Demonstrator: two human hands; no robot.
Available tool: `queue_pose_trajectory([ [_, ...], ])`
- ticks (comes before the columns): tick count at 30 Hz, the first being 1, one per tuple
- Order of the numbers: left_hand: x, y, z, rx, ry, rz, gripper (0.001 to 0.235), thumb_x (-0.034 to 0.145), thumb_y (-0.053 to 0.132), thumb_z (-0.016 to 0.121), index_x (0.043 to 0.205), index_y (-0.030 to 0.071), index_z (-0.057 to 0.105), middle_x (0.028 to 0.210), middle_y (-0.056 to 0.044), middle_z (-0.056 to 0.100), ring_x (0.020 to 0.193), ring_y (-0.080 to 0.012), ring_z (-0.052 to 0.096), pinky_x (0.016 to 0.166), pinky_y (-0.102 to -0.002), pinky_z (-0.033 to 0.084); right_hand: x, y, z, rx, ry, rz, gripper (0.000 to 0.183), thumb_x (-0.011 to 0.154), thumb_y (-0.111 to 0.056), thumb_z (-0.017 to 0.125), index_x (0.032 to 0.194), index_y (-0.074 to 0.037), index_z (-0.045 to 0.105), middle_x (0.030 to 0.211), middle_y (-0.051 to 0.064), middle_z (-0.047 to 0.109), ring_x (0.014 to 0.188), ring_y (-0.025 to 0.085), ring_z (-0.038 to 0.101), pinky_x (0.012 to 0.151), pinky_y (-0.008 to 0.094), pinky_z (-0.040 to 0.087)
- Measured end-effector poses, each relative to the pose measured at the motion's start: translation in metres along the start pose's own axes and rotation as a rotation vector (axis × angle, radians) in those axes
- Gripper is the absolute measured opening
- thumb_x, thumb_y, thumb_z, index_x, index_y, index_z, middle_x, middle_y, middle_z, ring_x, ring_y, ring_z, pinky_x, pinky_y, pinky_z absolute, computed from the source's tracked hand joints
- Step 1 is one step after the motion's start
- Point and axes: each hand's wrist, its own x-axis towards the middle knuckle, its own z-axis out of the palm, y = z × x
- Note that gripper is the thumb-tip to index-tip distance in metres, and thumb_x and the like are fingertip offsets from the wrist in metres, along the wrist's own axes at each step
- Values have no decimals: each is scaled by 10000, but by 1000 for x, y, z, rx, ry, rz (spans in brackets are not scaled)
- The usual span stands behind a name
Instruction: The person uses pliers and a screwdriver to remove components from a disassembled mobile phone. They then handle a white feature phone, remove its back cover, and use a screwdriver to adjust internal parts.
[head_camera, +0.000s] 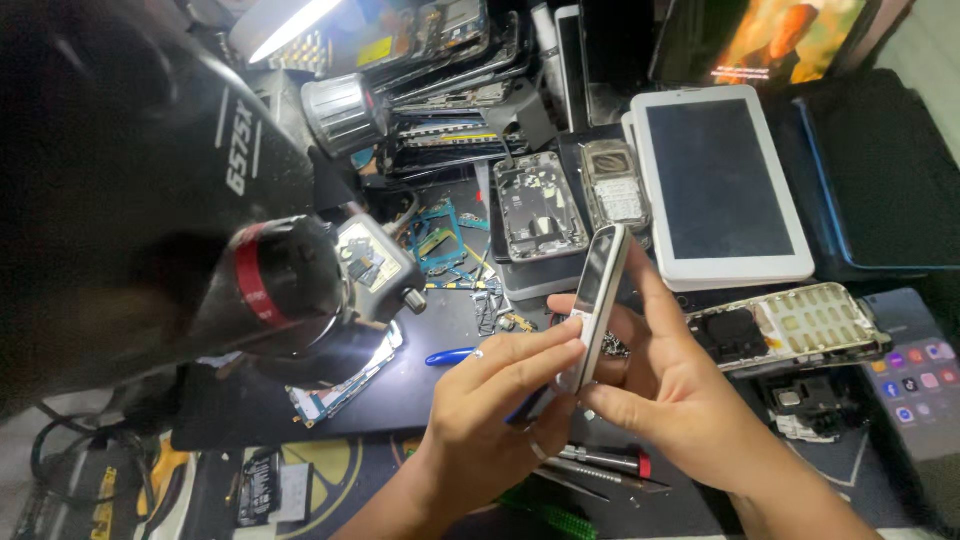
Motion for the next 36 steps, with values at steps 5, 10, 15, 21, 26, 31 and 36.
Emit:
queue_pose_trajectory([
  [5, 0, 2, -1, -9, -14, 7, 453, 889, -36, 778, 1316, 22, 638, 1355, -157, 685, 1120, -288, 742, 961, -360, 595, -1, 2, -1, -31, 3, 6, 1171, 830, 67, 631, 1660, -297, -109, 1549, 216, 456, 1250, 246, 592, 997, 392, 508],
  [10, 2, 3, 1, 30, -8, 53, 439, 879, -51, 764, 1292, 11, 632, 1334, -171, 684, 1130, -312, 741, 964, -381, 594, -2, 7, -4, 36, -64, -64, 1168, 841, 133, 591, 1683, -285, -102, 1572, 210, 428, 1244, 238, 587, 958, 371, 507],
  [15, 4, 6, 5, 106, -14, 85, 426, 872, -88, 741, 1278, -15, 634, 1306, -186, 689, 1121, -328, 746, 961, -382, 612, -4, 12, -5, 33, -27, -81, 1189, 796, 176, 563, 1691, -275, -78, 1560, 197, 445, 1175, 190, 584, 923, 318, 500],
  [21, 7, 10, 8, 154, -43, 102, 424, 844, -101, 739, 1248, -61, 618, 1295, -230, 668, 1129, -365, 732, 956, -401, 612, -6, 13, -3, 1, 16, -80, 1230, 718, 199, 538, 1677, -275, -70, 1496, 165, 479, 1084, 171, 597, 909, 323, 540],
  [26, 4, 9, 9, 234, -96, 87, 463, 835, -26, 746, 1277, -71, 615, 1308, -251, 662, 1182, -387, 705, 981, -431, 603, -7, 10, -3, 1, 3, -75, 1245, 792, 208, 571, 1723, -297, -84, 1555, 172, 499, 1095, 205, 607, 870, 336, 538],
  [31, 0, 10, 11, 377, -185, 229, 430, 885, 5, 711, 1286, -113, 611, 1255, -252, 669, 1236, -431, 686, 1039, -461, 596, -8, 10, 10, -185, 155, -33, 1182, 731, 101, 609, 1645, -233, -64, 1435, 164, 531, 1228, 232, 601, 994, 370, 506],
  [36, 1, 12, 18, 424, -192, 297, 404, 899, 33, 692, 1239, -169, 611, 1209, -312, 656, 1212, -477, 673, 1058, -499, 586, -10, 11, 9, -280, 177, -121, 1118, 788, 2, 623, 1646, -152, -77, 1396, 198, 544, 1272, 257, 588, 1074, 391, 461],
])
